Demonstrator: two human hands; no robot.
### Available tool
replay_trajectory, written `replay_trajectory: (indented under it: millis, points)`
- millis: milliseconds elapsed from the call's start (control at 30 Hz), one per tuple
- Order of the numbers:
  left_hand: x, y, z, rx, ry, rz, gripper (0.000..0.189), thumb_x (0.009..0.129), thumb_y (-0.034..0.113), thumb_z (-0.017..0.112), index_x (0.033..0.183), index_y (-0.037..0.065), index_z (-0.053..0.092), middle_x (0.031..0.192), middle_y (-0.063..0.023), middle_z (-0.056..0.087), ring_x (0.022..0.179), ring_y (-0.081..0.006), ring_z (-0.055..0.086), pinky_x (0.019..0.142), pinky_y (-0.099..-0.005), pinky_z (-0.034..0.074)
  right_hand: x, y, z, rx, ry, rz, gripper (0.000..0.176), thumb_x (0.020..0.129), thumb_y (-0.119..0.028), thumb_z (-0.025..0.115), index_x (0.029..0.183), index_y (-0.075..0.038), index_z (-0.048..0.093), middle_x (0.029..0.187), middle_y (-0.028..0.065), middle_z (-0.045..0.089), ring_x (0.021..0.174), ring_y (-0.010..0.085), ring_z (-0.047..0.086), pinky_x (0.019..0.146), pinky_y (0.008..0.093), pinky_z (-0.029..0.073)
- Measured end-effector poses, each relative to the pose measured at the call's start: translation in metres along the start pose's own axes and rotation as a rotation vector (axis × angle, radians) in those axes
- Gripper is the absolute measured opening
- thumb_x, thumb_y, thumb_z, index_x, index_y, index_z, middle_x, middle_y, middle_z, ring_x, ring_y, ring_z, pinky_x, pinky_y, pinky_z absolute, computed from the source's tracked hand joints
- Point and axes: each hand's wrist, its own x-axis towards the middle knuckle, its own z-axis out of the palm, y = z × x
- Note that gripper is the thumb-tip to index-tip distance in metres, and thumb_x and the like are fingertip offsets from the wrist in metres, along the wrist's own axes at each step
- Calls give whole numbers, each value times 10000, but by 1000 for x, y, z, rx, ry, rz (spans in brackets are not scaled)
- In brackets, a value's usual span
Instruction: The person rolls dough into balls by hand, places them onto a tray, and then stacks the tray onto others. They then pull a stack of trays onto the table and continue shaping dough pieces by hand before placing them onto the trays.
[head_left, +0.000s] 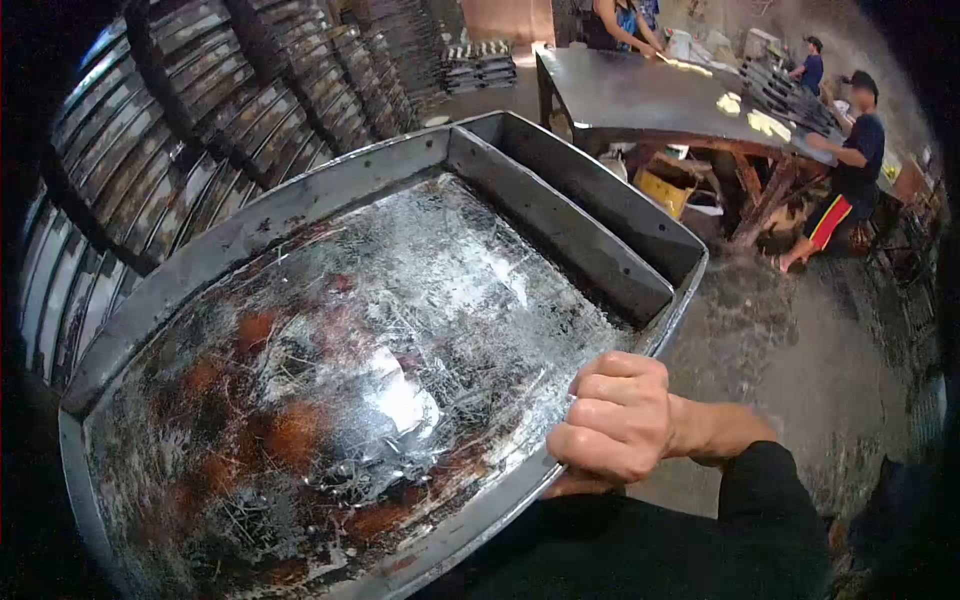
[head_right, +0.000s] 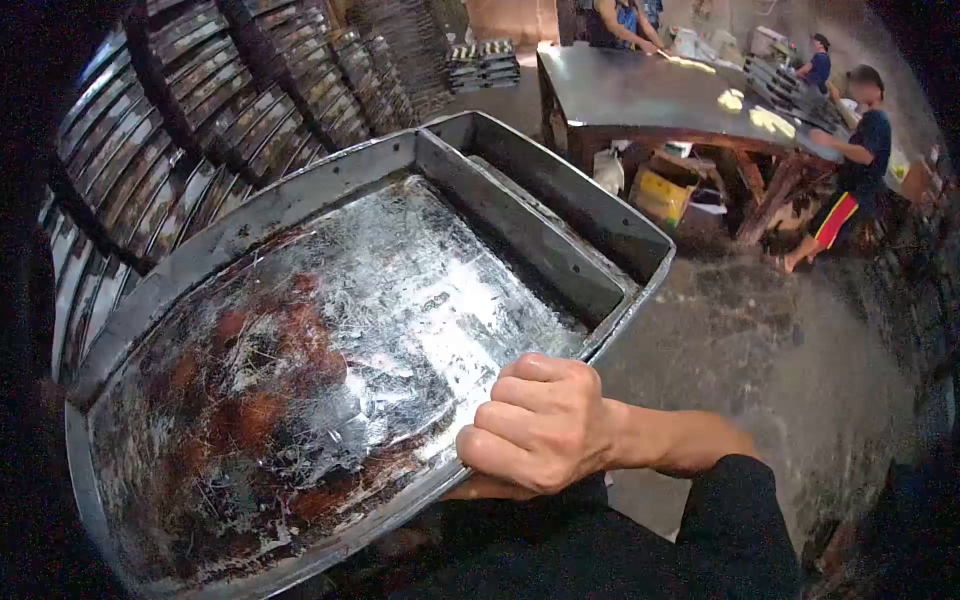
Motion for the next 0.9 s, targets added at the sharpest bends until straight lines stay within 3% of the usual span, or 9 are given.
replay_trajectory:
  millis: [167,233,267,300,567,600,833,900]
  points:
    - [0,-4,-16,-72,-53,-9,530,1004,410,435,1401,58,434,1368,-174,499,1277,-329,460,1054,-558,252,5,-35,7,-27,-33,2,348,814,-365,731,689,-83,570,548,-27,405,481,131,486,492,258,378]
    - [8,-5,-25,-101,-96,-8,529,1003,410,436,1398,57,439,1364,-173,503,1273,-328,463,1053,-553,261,-5,-60,25,-109,8,16,359,799,-370,713,660,-109,509,559,-22,410,508,140,506,505,261,409]
    - [17,-3,-33,-107,-120,-14,528,1003,410,437,1396,57,441,1362,-173,506,1271,-327,465,1053,-551,266,-6,-72,40,-122,-29,5,350,828,-365,719,691,-76,578,537,-24,426,470,132,504,573,260,503]
    - [20,-3,-39,-117,-131,-20,528,1003,410,437,1394,56,443,1360,-172,508,1269,-327,467,1052,-549,270,-9,-84,47,-174,-33,36,348,825,-369,723,693,-81,580,544,-26,450,476,127,512,608,267,527]
    - [54,7,-71,-197,-244,-92,523,1000,411,442,1381,52,461,1344,-167,525,1255,-322,482,1049,-530,305,11,-151,82,-407,-89,104,339,759,-359,755,644,-109,556,548,-16,432,532,161,550,588,256,493]
    - [58,11,-72,-214,-263,-109,523,1000,411,443,1379,52,463,1342,-166,527,1253,-321,483,1048,-528,310,18,-160,80,-457,-154,64,376,801,-409,746,673,-105,566,540,-24,453,478,142,527,611,272,519]
    - [57,40,-80,-343,-355,-206,519,998,411,448,1368,48,478,1328,-162,543,1241,-317,496,1045,-511,340,78,-222,71,-580,-321,93,393,734,-431,799,672,-115,573,543,-17,450,519,169,548,589,287,495]
    - [61,50,-80,-393,-382,-222,518,997,411,449,1364,47,483,1324,-161,547,1237,-315,500,1044,-507,349,90,-231,81,-632,-307,125,392,721,-419,795,640,-122,553,540,-11,429,497,171,517,505,284,412]
